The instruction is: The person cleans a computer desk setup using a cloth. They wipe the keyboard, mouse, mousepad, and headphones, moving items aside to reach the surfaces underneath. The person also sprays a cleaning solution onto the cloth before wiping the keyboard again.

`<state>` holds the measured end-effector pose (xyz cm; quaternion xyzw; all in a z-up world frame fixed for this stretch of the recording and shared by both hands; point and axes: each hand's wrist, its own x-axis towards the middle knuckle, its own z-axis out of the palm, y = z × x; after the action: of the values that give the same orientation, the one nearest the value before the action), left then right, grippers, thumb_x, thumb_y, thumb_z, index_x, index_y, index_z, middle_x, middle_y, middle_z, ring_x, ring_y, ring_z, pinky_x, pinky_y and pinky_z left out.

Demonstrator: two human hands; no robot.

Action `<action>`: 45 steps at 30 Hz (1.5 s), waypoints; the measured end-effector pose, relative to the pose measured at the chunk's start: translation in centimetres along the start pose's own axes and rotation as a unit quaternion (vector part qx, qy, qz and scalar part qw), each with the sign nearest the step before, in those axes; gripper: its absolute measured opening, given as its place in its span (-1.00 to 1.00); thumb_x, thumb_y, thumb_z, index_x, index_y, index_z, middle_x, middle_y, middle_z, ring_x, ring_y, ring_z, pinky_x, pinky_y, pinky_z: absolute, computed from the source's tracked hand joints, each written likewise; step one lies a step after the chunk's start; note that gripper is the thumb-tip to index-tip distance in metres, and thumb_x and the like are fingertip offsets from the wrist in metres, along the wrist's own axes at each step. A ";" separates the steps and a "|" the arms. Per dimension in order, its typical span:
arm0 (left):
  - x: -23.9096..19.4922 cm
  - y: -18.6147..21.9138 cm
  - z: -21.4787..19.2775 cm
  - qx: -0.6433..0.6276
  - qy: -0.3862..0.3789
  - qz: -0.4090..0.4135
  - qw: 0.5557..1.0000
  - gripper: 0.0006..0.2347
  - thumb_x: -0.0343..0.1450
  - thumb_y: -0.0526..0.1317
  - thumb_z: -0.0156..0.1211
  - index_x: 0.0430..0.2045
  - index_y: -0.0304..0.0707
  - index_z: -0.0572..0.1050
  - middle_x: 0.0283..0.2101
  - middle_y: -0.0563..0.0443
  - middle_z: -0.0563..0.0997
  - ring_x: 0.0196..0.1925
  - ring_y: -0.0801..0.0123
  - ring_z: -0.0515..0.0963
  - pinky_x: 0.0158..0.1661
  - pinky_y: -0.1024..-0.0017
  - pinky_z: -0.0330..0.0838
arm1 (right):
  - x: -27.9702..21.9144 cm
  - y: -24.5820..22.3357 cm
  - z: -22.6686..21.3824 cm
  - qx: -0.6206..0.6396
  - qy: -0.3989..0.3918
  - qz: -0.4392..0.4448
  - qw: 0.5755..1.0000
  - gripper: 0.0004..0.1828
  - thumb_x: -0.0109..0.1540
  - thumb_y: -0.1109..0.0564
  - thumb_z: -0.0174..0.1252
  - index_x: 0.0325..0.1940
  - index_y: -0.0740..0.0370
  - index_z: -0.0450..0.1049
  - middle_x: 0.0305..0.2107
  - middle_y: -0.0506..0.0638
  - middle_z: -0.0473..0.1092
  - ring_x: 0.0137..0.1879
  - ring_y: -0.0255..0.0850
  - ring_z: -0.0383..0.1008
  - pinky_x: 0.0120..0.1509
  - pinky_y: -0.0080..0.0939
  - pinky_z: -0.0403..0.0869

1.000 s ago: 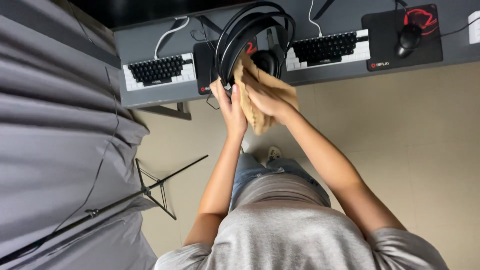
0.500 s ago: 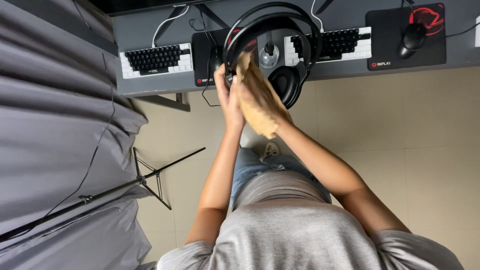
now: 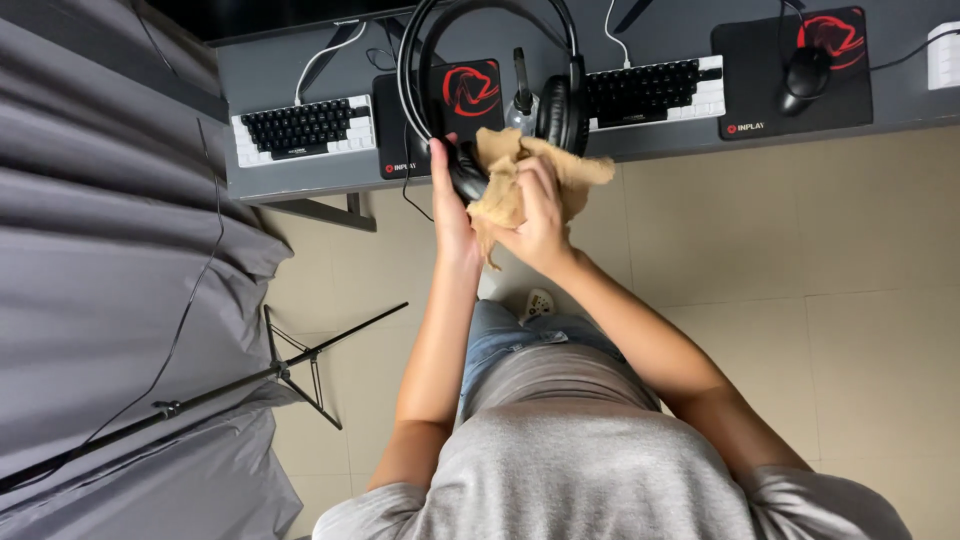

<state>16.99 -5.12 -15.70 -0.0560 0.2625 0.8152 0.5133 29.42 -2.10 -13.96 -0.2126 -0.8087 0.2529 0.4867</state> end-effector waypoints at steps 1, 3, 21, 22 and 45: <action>-0.2 -0.1 -0.3 0.000 0.000 0.001 1.000 -0.60 0.48 0.09 0.18 0.06 -0.17 0.41 0.00 -0.05 0.53 0.04 0.23 0.55 0.05 0.24 0.49 | 0.1 0.2 -0.4 0.001 0.000 0.000 1.000 -0.42 0.03 0.12 0.48 -0.05 0.40 0.33 -0.13 0.23 0.28 0.04 0.16 0.33 0.17 0.09 0.38; -0.6 -0.4 -1.0 0.058 -0.071 0.009 0.996 -0.57 0.54 0.09 0.15 0.19 -0.17 0.41 0.11 0.01 0.51 0.13 0.33 0.51 0.18 0.27 0.40 | 0.2 0.7 -1.1 0.035 0.022 0.055 0.998 -0.41 0.09 0.06 0.51 -0.04 0.39 0.32 -0.16 0.15 0.27 -0.03 0.01 0.37 0.09 -0.06 0.42; 1.2 -0.9 -5.9 -0.058 -0.081 -0.053 0.994 -0.49 0.54 0.23 -0.08 0.08 -0.24 0.46 0.13 -0.05 0.56 0.19 0.20 0.54 0.25 0.23 0.38 | -0.8 11.7 -1.8 0.224 0.162 0.507 0.817 -0.40 0.56 -0.24 -0.11 -0.01 0.45 0.37 -0.31 0.12 0.03 -0.22 -0.09 0.00 -0.14 0.00 0.10; 1.2 -0.3 -6.0 -0.058 -0.080 -0.051 0.994 -0.49 0.54 0.23 -0.08 0.08 -0.24 0.46 0.13 -0.05 0.56 0.19 0.20 0.54 0.25 0.23 0.38 | -0.7 12.0 -2.1 0.224 0.159 0.507 0.817 -0.40 0.56 -0.24 -0.11 -0.01 0.45 0.37 -0.31 0.12 0.03 -0.22 -0.09 0.00 -0.14 0.00 0.10; -2.0 -2.5 -3.1 0.266 -0.066 0.168 0.947 -0.45 0.56 -0.11 -0.03 0.45 -0.10 -0.05 0.38 -0.16 0.27 0.34 0.17 0.40 0.28 0.28 0.37 | 0.2 9.1 5.0 -0.088 -0.301 0.062 0.948 -0.52 0.50 0.02 -0.25 0.48 0.19 0.22 0.45 0.20 0.19 0.60 0.12 0.13 0.70 0.03 0.08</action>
<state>19.52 -7.45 -18.52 0.1812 0.4413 0.7921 0.3809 25.73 4.15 -21.45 -0.2187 -0.9216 0.2628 0.1837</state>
